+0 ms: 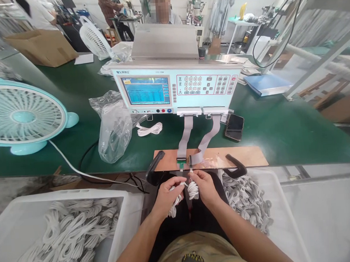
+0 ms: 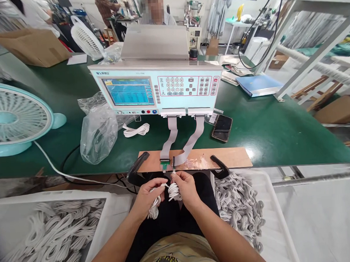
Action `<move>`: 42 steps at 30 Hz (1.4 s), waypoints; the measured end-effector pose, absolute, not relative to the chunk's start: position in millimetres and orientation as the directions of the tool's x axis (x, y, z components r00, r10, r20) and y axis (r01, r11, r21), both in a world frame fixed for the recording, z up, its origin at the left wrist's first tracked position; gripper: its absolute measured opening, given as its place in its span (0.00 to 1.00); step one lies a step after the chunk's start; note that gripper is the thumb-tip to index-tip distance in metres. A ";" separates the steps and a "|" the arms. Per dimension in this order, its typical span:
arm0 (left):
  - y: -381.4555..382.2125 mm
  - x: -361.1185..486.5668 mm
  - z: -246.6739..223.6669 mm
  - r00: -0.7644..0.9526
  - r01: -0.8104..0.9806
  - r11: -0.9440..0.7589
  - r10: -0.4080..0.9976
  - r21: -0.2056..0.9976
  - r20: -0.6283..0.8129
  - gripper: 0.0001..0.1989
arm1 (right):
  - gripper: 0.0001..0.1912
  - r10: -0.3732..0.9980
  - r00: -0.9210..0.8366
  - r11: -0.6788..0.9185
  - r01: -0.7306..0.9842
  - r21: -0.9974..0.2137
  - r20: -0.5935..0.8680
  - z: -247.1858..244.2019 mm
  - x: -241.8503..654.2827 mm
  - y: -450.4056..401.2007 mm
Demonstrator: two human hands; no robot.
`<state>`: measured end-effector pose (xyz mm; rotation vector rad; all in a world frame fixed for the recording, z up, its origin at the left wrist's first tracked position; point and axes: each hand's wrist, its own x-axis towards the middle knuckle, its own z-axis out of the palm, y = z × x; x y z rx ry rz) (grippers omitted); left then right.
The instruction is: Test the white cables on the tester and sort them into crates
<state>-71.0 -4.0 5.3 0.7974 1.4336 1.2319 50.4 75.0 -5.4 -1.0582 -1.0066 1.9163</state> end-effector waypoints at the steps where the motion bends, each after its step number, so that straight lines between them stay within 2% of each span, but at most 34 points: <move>1: -4.9 -74.1 6.8 -0.182 -0.191 0.286 0.930 0.939 -0.320 0.14 | 0.13 0.844 -0.404 -0.468 -0.236 -0.852 -0.352 -4.2 49.3 75.2; 4: -4.8 -78.9 8.7 -0.130 -0.223 0.298 0.934 0.928 -0.332 0.16 | 0.13 0.822 -0.403 -0.528 -0.276 -0.803 -0.402 -2.2 46.9 76.5; 9: 1.6 -76.6 1.5 -0.285 -0.033 0.258 0.923 0.966 -0.257 0.10 | 0.15 0.818 -0.401 -0.533 -0.257 -0.806 -0.413 -2.4 47.7 78.1; 14: 7.5 -76.8 -6.9 -0.205 0.121 0.185 0.966 0.975 -0.158 0.15 | 0.15 0.795 -0.441 -0.550 -0.237 -0.801 -0.416 -2.4 51.3 81.0; 16: 9.6 -75.8 -7.2 -0.231 0.145 0.152 0.966 0.978 -0.116 0.16 | 0.14 0.784 -0.464 -0.554 -0.223 -0.802 -0.413 -3.3 52.8 82.5; 20: 13.9 -70.4 -5.7 -0.338 0.092 0.102 0.939 0.990 -0.066 0.16 | 0.15 0.765 -0.507 -0.555 -0.207 -0.806 -0.397 -6.2 55.3 84.5; 27: 18.4 -66.0 -9.9 -0.414 0.011 0.117 0.905 0.993 -0.102 0.16 | 0.13 0.758 -0.523 -0.559 -0.214 -0.801 -0.390 -8.4 56.0 85.1; 31: 19.6 -63.4 -10.8 -0.470 -0.058 0.143 0.869 0.988 -0.154 0.18 | 0.11 0.777 -0.520 -0.526 -0.227 -0.820 -0.354 -8.5 55.8 85.2; 36: 20.5 -56.1 -14.1 -0.489 -0.250 0.205 0.817 0.946 -0.306 0.19 | 0.12 0.763 -0.530 -0.546 -0.222 -0.808 -0.370 -8.3 55.9 84.9; 42: 22.6 -52.5 -20.3 -0.517 -0.278 0.194 0.795 0.941 -0.317 0.19 | 0.11 0.771 -0.525 -0.541 -0.241 -0.806 -0.360 -11.5 54.7 84.6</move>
